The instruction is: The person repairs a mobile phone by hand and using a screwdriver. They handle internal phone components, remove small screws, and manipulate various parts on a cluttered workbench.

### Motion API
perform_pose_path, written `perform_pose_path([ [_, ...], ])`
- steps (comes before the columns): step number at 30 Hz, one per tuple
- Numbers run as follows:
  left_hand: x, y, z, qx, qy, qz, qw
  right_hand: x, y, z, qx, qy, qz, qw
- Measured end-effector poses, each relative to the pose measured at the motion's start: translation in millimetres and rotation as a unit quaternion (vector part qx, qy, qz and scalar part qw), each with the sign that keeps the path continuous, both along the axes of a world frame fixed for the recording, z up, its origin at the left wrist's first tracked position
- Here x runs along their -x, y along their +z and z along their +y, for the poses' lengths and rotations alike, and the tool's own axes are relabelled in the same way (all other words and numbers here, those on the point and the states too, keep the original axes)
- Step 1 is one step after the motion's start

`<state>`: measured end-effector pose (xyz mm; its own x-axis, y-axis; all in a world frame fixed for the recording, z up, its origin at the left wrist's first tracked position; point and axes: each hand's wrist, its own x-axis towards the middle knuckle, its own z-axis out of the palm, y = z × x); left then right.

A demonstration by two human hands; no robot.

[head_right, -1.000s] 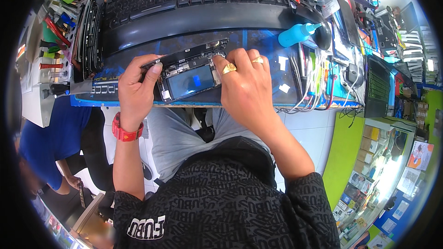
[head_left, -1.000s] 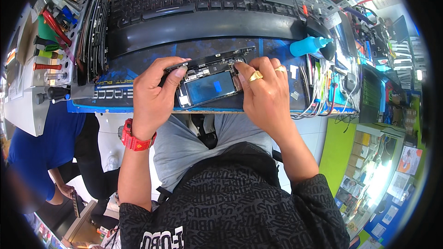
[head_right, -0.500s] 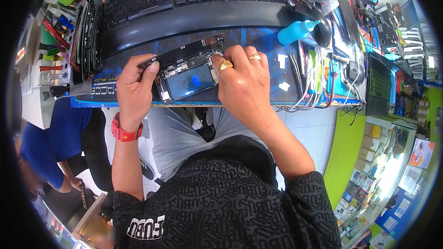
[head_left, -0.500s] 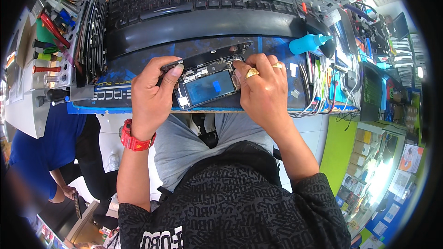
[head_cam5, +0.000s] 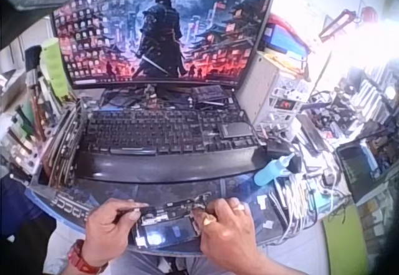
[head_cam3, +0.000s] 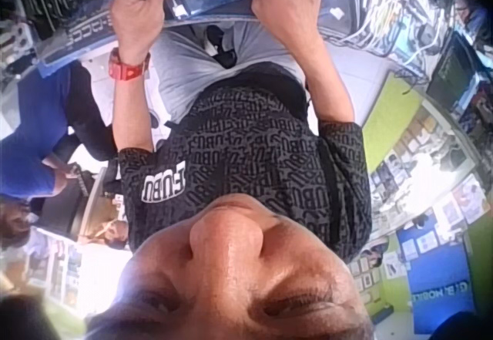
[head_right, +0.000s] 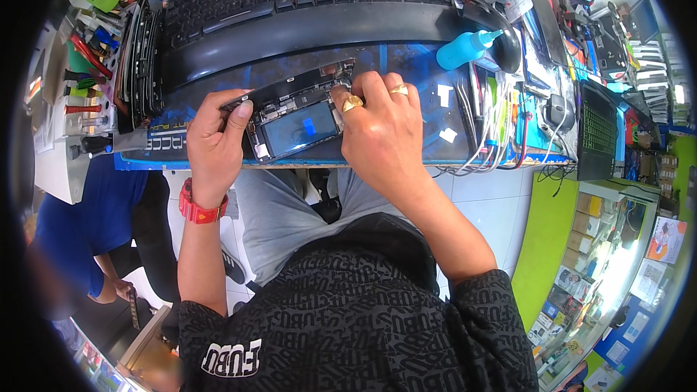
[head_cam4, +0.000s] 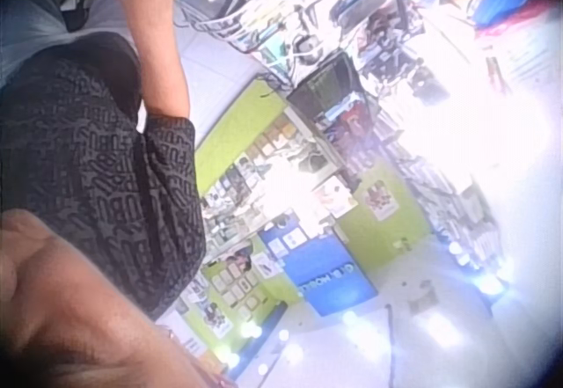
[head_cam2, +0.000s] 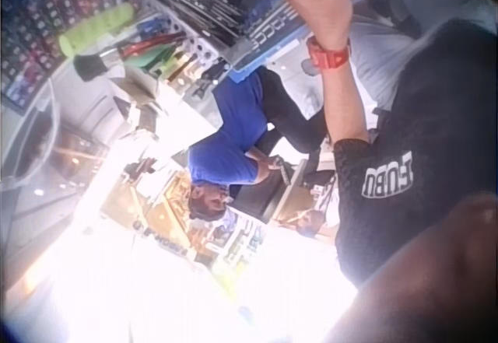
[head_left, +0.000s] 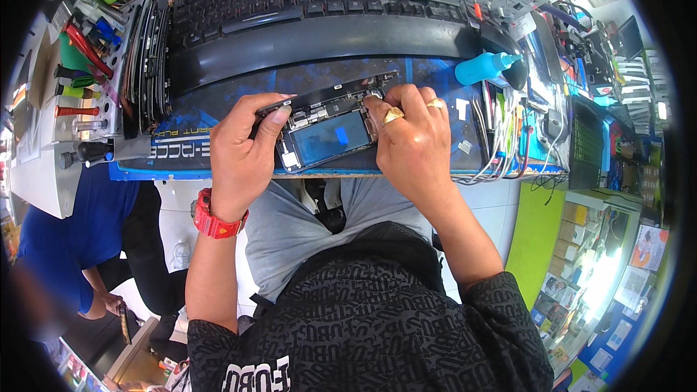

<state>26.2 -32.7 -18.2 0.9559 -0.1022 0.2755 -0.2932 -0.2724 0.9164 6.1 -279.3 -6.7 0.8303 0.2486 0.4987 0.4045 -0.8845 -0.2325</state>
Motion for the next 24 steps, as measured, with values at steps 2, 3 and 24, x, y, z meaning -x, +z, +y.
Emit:
perform_pose_path([
  [2,-1.2,-0.4,0.7,0.003,0.0,0.005,1.0,-1.7,-2.3,0.5,-0.007,-0.002,-0.004,1.0],
  [3,-0.3,-2.8,0.7,0.006,0.0,0.01,1.0,-1.1,-3.2,0.3,-0.006,-0.004,-0.005,1.0],
  [24,-1.0,2.9,-1.4,-0.011,-0.009,-0.022,1.0,0.0,0.3,0.1,-0.005,0.005,-0.008,1.0],
])
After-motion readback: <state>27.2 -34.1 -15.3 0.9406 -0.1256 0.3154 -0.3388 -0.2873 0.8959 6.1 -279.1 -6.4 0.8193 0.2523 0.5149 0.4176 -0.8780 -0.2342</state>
